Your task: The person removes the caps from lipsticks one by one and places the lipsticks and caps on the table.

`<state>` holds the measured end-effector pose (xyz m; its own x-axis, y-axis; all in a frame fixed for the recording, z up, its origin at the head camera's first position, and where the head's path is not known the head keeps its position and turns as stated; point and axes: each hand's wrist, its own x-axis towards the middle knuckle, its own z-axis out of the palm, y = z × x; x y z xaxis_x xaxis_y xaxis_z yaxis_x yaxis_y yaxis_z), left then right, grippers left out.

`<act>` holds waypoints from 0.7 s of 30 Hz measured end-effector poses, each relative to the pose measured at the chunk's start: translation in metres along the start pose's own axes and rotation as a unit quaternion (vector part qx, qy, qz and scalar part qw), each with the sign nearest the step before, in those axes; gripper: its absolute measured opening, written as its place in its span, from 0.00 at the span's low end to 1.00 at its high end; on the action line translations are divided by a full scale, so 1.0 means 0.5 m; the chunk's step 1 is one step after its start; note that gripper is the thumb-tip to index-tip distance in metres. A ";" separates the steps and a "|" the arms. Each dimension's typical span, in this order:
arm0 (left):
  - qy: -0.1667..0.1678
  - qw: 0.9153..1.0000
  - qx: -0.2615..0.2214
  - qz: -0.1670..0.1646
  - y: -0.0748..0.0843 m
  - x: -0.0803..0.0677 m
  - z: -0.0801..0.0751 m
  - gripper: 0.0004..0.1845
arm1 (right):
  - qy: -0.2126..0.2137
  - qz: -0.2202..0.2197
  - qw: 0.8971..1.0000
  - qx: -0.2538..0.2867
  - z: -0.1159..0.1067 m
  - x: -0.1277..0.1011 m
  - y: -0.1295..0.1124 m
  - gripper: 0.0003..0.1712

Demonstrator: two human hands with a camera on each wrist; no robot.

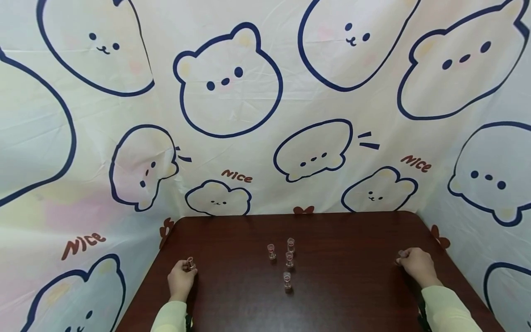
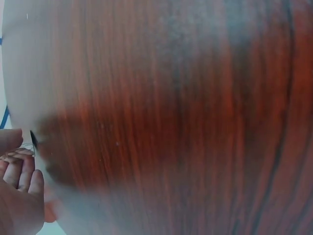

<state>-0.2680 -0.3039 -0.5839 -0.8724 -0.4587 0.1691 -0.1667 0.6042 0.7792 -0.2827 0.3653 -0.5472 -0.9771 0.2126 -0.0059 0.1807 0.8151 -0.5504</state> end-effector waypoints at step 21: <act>-0.003 1.000 0.014 0.007 -0.010 -0.005 -0.006 0.15 | -0.008 -0.012 1.000 -0.015 0.003 -0.002 -0.003 0.09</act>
<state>-0.2636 -0.3076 -0.5865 -0.8777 -0.4454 0.1766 -0.1664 0.6289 0.7595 -0.2820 0.3630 -0.5478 -0.9829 0.1838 -0.0061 0.1597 0.8362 -0.5246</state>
